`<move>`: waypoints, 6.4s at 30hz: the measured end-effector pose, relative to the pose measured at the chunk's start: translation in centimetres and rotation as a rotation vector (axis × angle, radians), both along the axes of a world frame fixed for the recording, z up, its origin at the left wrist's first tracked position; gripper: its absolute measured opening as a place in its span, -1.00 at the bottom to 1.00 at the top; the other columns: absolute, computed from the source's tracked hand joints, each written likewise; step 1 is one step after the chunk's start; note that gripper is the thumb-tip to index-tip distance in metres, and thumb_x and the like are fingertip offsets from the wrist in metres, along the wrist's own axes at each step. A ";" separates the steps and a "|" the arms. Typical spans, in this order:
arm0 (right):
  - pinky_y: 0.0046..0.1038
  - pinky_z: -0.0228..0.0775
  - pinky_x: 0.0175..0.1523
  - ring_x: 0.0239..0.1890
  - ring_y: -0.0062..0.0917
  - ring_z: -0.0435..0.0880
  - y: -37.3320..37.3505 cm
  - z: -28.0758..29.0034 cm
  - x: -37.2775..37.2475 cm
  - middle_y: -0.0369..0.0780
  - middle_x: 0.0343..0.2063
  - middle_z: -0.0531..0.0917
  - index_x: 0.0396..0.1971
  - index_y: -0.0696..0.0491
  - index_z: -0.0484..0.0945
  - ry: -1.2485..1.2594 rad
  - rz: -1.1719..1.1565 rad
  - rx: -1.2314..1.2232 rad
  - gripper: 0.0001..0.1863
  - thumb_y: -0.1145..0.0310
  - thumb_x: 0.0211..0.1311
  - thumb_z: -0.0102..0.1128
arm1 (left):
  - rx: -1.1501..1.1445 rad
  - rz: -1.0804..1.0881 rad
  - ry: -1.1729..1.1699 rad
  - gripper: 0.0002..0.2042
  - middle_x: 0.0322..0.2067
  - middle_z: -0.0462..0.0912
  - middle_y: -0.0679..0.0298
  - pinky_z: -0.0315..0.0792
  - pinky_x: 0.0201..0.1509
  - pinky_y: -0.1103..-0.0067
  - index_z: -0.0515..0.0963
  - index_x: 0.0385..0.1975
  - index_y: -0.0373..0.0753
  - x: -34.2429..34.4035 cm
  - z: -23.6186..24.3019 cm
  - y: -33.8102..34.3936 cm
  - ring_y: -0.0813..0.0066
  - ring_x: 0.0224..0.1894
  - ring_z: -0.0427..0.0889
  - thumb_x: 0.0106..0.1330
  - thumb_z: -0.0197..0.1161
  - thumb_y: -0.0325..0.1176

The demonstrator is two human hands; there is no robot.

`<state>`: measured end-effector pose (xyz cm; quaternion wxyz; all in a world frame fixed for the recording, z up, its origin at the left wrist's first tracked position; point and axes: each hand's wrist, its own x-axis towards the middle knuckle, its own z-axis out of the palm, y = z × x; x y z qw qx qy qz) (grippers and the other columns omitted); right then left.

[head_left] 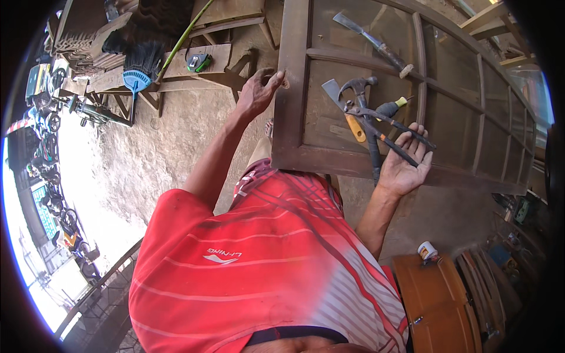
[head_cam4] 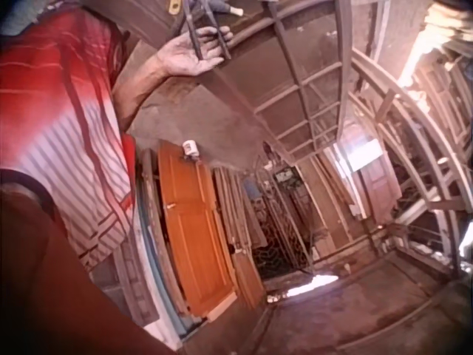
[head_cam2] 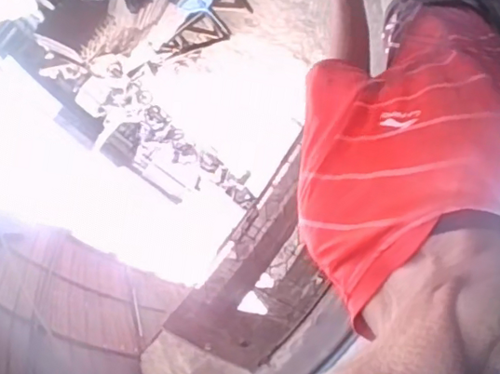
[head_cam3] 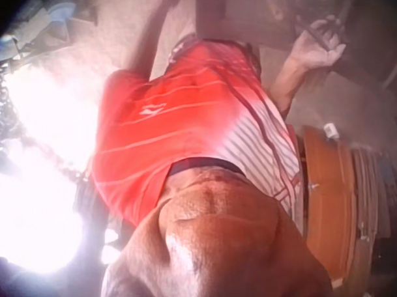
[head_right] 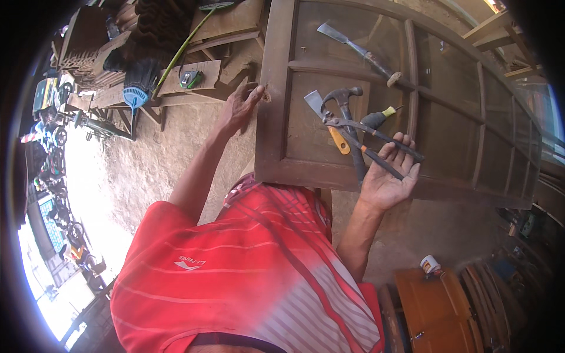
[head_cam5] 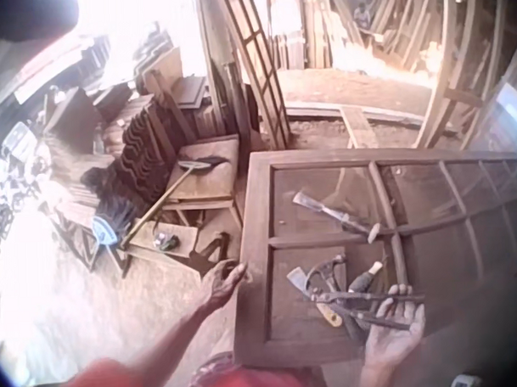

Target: The person uses pliers to extract nails from a wooden window frame and then hammers a new nail into the wood.

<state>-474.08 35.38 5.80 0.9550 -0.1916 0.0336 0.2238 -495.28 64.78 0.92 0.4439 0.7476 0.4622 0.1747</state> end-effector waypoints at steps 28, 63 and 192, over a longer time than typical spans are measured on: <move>-0.57 0.46 -0.25 -0.32 -0.54 0.70 -5.4 -1.9 1.8 -0.18 -0.36 0.68 -0.10 0.21 0.56 -0.230 0.134 -1.563 -0.49 -0.02 0.43 0.17 | -0.363 -0.122 -0.151 -0.47 -0.26 0.62 0.30 0.41 -0.05 0.55 0.58 -0.04 -0.44 2.0 -3.3 2.0 0.57 -0.18 0.48 0.50 0.12 0.05; -0.26 0.43 0.17 0.07 -0.15 0.58 7.5 1.3 10.8 -0.07 -0.02 0.58 0.01 0.17 0.52 -1.697 0.580 -1.454 -0.47 0.42 -0.03 0.45 | 0.193 0.410 -0.236 -0.57 -0.19 0.67 0.01 0.46 0.08 0.41 0.56 -0.01 -0.40 0.8 -6.0 -1.0 0.28 -0.12 0.62 0.47 0.16 -0.08; -0.34 0.33 -0.39 -0.54 -0.53 0.40 7.2 2.7 -10.6 -0.20 -0.62 0.44 -0.32 0.16 0.43 -0.763 0.566 -1.455 -0.65 0.15 0.48 0.15 | -0.295 -0.253 -0.589 -0.83 -0.49 0.55 0.44 0.40 -0.33 0.67 0.57 -0.27 -0.25 5.4 2.1 6.2 0.71 -0.45 0.48 0.30 0.41 -0.34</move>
